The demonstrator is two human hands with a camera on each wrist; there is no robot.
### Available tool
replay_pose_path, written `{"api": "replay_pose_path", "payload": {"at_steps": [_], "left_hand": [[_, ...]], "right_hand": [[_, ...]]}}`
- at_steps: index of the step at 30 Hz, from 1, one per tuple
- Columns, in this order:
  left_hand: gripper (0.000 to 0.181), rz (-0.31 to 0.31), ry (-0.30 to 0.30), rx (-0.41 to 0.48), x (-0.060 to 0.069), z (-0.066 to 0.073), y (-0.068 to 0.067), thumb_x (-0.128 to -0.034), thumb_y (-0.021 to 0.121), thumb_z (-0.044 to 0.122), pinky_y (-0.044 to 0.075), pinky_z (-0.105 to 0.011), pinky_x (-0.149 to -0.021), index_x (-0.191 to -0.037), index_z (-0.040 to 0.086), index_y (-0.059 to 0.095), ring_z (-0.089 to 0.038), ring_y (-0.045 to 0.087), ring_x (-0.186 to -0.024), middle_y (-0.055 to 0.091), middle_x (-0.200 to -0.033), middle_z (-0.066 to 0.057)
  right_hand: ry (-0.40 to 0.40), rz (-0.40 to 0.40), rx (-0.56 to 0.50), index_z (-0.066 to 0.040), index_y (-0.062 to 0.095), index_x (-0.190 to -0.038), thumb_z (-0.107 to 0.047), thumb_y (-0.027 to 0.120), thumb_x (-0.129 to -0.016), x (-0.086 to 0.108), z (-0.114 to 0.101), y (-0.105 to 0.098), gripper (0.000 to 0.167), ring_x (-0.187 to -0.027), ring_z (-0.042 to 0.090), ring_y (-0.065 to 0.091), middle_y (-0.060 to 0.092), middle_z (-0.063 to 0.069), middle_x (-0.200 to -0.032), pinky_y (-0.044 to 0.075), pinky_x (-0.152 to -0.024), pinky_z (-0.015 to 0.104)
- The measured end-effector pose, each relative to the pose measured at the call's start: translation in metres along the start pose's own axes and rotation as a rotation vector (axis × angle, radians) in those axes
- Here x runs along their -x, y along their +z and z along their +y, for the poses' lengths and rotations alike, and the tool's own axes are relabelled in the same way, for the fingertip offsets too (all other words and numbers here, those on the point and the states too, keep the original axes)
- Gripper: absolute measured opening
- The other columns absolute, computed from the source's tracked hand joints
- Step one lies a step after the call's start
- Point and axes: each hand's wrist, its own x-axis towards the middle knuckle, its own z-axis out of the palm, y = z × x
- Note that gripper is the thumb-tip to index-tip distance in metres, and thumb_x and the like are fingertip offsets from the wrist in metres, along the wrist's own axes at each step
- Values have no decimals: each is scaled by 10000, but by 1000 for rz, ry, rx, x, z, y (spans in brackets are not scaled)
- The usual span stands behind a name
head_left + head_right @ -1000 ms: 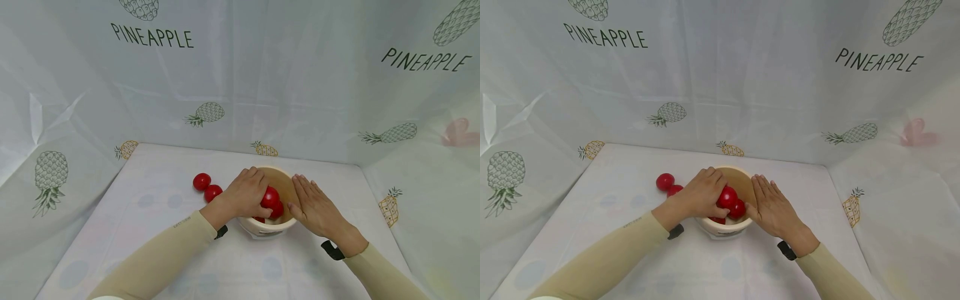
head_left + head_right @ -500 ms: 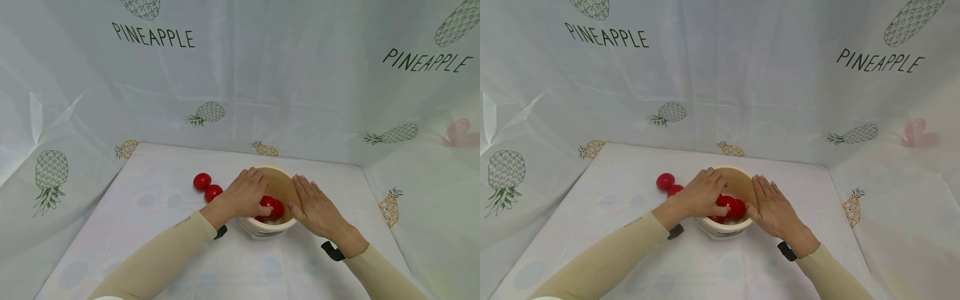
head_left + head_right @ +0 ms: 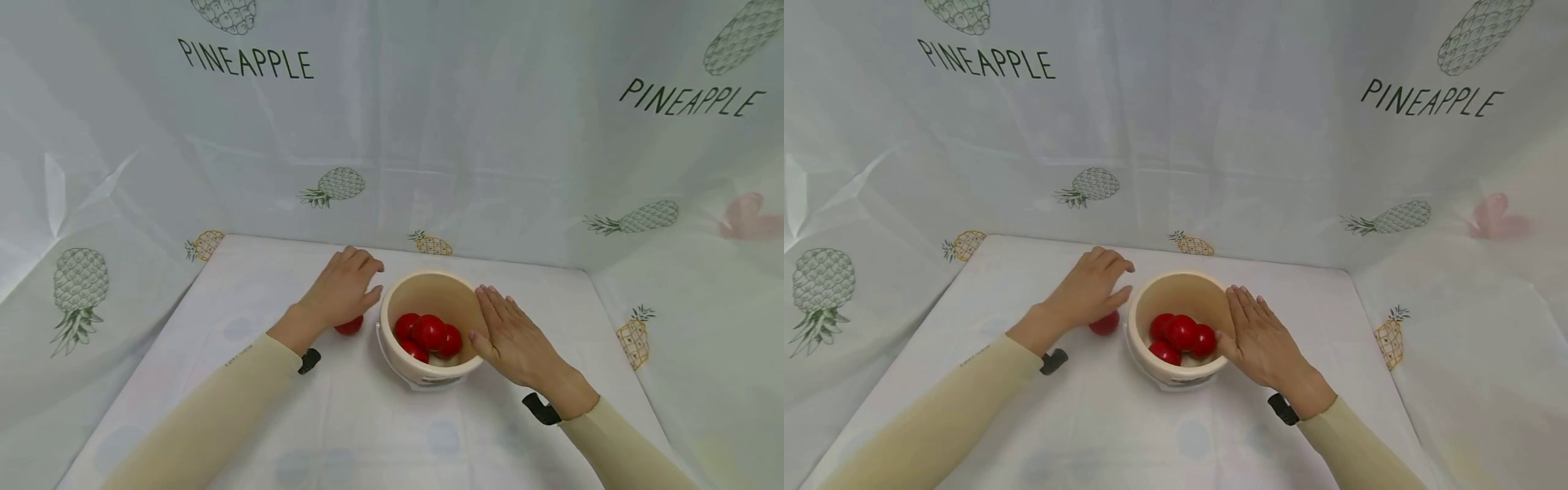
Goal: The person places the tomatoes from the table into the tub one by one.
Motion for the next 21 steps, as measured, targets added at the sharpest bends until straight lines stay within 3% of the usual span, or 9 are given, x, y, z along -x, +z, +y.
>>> {"api": "replay_pose_path", "payload": {"at_steps": [5,9,15,21], "left_hand": [[408,-109,-19,-109,19,-48,1,-986,681,253,419,-465,-1139,-1354,85,634,-294,499,-1294,610,-1352,-95],[485,-212,8,-183,32,-72,7,-942,739,257,426,-505,-1148,-1366,54,618,-327,509,-1314,605,-1379,-128],[661,-268,35,-238,42,-84,20,-857,851,322,462,-529,-1115,-1382,21,585,-354,531,-1282,609,-1353,-161],[730,-292,26,-249,42,-87,30,-844,868,339,454,-530,-1129,-1420,16,557,-352,521,-1301,602,-1370,-163]], "right_hand": [[-3,1,-7,79,277,-1618,-443,448,-1087,0,-1,0,764,-1585,407,290,294,239,-1701,246,-1272,592],[-2,-3,-8,79,272,-1619,-436,448,-1087,-1,-1,-1,761,-1587,406,287,290,239,-1703,243,-1274,590],[-8,11,-6,86,283,-1613,-416,451,-1086,0,-2,-1,747,-1577,415,306,307,246,-1694,259,-1265,597],[-13,22,-10,91,288,-1609,-407,453,-1085,0,-2,-1,741,-1569,424,316,321,254,-1685,270,-1258,603]]}}
